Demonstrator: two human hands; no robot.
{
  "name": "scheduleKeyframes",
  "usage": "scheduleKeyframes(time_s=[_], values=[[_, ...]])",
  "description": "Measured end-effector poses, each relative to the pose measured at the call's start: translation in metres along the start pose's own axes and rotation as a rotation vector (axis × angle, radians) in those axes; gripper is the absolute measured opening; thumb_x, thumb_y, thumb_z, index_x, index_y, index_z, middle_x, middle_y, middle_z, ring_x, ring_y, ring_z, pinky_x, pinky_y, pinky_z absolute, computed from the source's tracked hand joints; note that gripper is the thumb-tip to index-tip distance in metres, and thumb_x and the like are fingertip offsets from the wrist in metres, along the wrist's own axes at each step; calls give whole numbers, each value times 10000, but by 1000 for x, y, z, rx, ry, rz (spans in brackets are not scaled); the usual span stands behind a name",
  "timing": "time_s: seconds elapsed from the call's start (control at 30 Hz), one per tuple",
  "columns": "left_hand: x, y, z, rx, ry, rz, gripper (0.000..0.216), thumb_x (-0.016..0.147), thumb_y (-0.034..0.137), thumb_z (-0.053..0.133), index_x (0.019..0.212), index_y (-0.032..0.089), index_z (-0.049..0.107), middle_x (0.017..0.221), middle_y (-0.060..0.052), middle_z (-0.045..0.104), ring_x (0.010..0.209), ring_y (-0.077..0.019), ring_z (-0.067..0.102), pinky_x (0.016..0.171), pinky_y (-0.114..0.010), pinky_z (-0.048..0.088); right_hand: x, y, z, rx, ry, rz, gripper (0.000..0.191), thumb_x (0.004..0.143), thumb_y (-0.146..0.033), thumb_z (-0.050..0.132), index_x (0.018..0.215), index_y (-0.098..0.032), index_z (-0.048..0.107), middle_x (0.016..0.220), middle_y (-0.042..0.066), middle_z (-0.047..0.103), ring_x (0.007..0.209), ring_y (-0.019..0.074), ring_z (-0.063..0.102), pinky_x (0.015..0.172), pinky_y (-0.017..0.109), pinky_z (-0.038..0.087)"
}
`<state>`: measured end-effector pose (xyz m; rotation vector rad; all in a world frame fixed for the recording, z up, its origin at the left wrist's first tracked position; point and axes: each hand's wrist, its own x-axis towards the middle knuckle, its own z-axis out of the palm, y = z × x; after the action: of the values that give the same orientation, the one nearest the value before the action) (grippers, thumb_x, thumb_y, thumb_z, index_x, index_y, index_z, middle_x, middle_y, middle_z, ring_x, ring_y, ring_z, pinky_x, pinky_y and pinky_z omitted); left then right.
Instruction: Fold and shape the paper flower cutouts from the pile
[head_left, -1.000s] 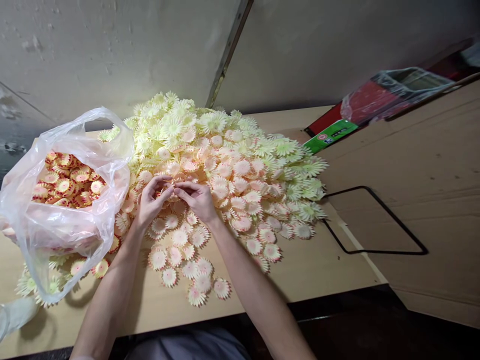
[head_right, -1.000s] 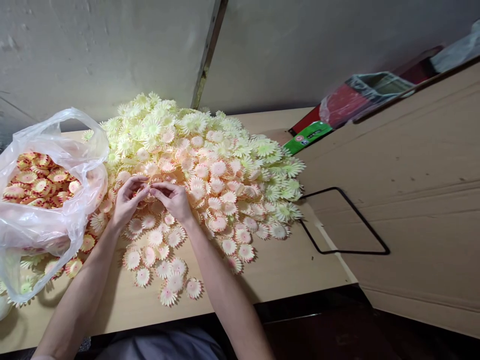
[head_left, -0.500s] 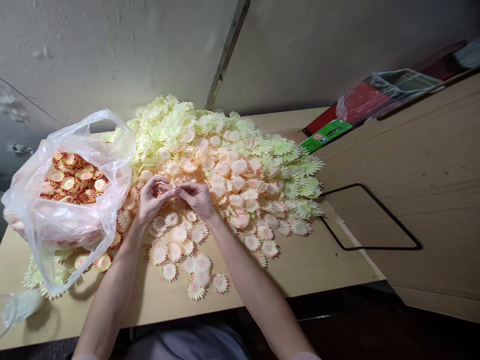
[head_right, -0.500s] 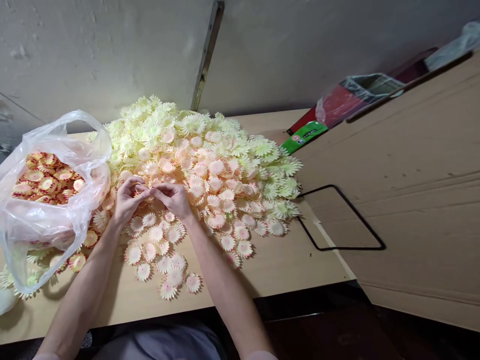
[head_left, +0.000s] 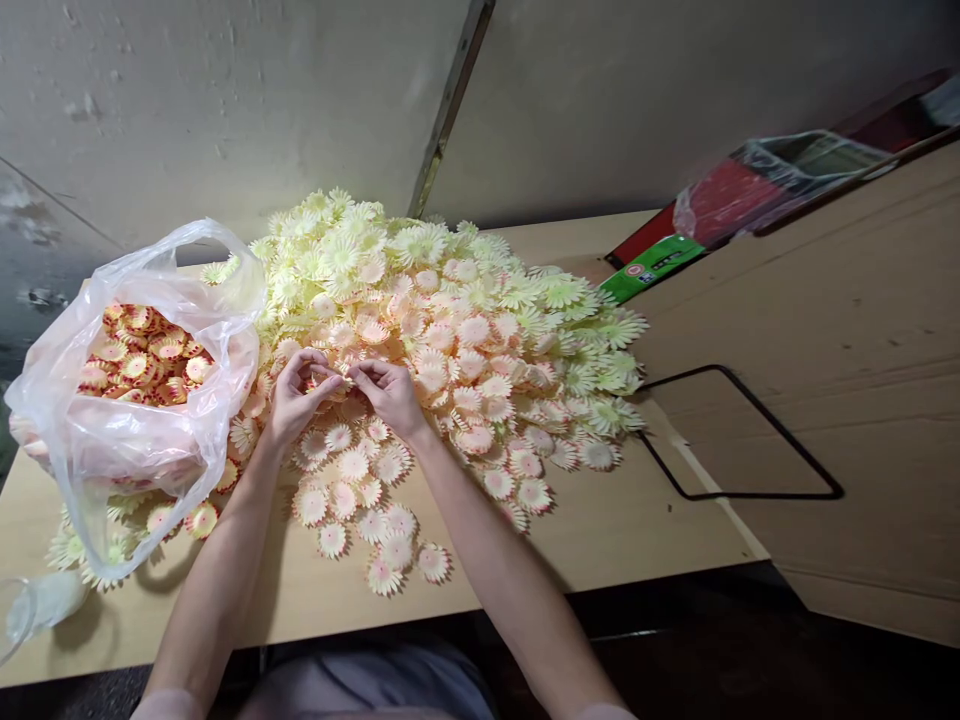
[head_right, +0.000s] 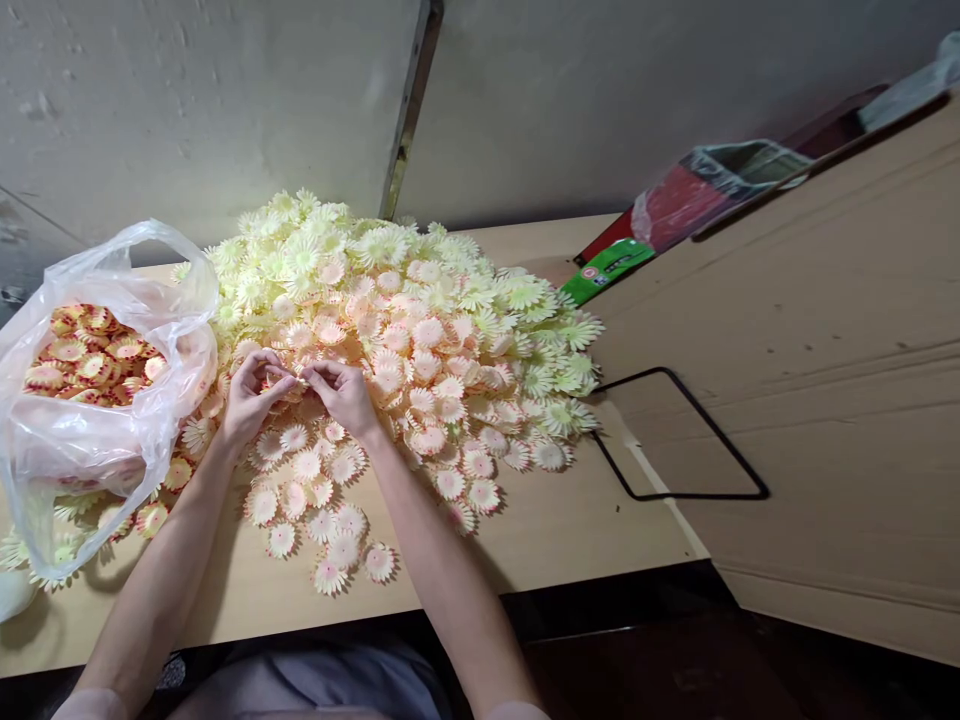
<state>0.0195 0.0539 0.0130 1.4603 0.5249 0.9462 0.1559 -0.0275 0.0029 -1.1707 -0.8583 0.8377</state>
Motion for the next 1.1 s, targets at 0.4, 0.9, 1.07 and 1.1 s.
scheduleKeyframes(time_s=[0.4,0.9,1.07,1.1], values=[[4,-2,-2,-28,63,29,324,688,334,792,811,189,529,808,3,548,775,-114,545,732,-235,468,4,7,-1,9,95,-21,339,798,-525,645,807,-190,600,645,-22,584,555,92,526,527,215,438],[7,5,-7,-257,-31,-99,295,803,379,543,1050,220,571,991,-76,622,811,-174,603,600,-267,479,3,2,-1,123,122,17,549,848,-699,441,613,-209,524,542,-12,490,458,96,431,457,246,362],[7,-1,-5,-255,-9,-135,524,686,211,683,1174,286,509,1053,-42,604,681,-100,565,544,-200,461,-3,-5,1,-19,16,-56,441,763,-618,642,654,-194,591,609,-7,543,559,109,484,540,251,403],[6,-3,-3,-246,-21,-122,587,669,203,725,1203,292,497,1059,-43,597,710,-98,574,583,-197,479,-4,-7,2,-28,-5,-59,402,716,-578,711,687,-193,598,625,-13,551,568,109,488,547,251,412]])
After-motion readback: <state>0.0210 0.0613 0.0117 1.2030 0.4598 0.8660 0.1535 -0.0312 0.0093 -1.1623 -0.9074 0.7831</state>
